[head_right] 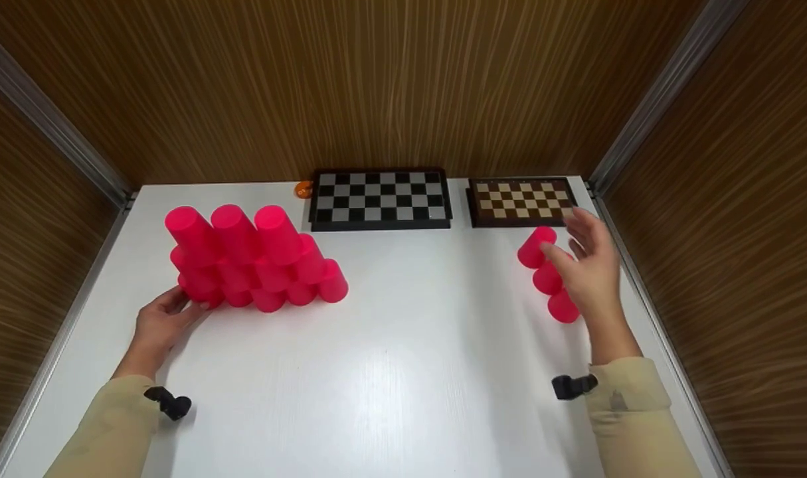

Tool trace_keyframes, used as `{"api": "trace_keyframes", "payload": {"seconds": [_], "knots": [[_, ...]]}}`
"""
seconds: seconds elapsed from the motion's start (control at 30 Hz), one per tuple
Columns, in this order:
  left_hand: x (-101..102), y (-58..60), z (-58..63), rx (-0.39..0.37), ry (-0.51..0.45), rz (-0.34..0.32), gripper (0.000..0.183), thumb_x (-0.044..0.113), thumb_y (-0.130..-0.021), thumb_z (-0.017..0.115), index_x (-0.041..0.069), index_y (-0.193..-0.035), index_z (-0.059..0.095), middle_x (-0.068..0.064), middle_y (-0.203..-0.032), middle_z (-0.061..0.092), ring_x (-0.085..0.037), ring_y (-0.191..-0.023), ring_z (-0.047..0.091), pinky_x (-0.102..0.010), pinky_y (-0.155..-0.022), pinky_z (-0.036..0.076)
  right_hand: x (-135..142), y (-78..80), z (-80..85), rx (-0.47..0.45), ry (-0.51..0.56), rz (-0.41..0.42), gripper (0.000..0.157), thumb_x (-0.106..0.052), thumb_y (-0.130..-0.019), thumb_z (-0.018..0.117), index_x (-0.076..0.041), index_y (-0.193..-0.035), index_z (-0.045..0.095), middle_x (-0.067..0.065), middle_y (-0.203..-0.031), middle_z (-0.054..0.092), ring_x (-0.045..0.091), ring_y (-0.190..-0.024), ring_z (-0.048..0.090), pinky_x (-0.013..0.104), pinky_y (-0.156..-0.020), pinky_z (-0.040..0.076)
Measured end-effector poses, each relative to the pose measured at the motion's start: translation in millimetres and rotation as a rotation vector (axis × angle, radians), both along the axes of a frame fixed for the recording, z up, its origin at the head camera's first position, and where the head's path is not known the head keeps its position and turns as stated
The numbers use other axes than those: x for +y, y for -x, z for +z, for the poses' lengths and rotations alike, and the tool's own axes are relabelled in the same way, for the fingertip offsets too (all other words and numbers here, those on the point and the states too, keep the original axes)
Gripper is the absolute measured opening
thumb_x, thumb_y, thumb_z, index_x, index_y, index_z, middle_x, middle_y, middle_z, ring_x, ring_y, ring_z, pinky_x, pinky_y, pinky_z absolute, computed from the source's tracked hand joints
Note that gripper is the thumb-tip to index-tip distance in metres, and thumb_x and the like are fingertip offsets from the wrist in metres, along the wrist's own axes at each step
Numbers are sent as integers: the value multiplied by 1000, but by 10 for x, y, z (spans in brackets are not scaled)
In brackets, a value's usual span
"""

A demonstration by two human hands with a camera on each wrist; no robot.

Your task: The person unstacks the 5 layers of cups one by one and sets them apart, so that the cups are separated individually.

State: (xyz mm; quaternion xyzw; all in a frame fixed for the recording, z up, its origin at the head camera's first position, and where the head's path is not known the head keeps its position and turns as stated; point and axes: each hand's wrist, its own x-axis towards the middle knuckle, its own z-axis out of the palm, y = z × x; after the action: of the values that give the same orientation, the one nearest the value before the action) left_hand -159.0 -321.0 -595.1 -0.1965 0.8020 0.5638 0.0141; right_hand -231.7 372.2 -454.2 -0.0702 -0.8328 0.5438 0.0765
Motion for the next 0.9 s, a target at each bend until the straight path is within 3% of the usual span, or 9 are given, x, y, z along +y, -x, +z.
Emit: {"api": "trace_keyframes", "payload": {"seconds": [0.27, 0.5, 0.67, 0.9], "knots": [[18, -13, 45, 3, -14, -2, 89, 50, -92, 83, 19, -165, 42, -6, -165, 46, -26, -157, 34, -45, -123, 39, -854, 112, 433, 222, -18, 244, 66, -13, -97, 79, -22, -155, 50, 10, -152, 57, 27, -140, 54, 31, -115, 47], [22, -8, 38, -2, -5, -3, 88, 48, -92, 83, 19, -165, 42, -6, -165, 45, -26, -157, 34, -44, -122, 39, -1722, 151, 701, 343, 80, 449, 60, -5, -93, 82, -7, -148, 56, 10, -145, 64, 23, -137, 57, 40, -118, 45], [12, -1, 12, 34, 29, -6, 84, 43, -93, 83, 13, -162, 45, -10, -162, 49, -27, -154, 40, -42, -122, 39, -2270, 142, 735, 378, 95, 581, 59, -8, -92, 83, -5, -146, 58, 7, -145, 64, 19, -135, 58, 38, -117, 46], [17, -6, 11, 30, 22, -10, 85, 43, -93, 83, 12, -162, 45, -11, -163, 48, -27, -155, 39, -42, -123, 37, -2842, 81, 647, 349, 7, 671, 57, -16, -95, 83, -9, -147, 59, 3, -145, 63, 19, -136, 58, 34, -115, 48]]}}
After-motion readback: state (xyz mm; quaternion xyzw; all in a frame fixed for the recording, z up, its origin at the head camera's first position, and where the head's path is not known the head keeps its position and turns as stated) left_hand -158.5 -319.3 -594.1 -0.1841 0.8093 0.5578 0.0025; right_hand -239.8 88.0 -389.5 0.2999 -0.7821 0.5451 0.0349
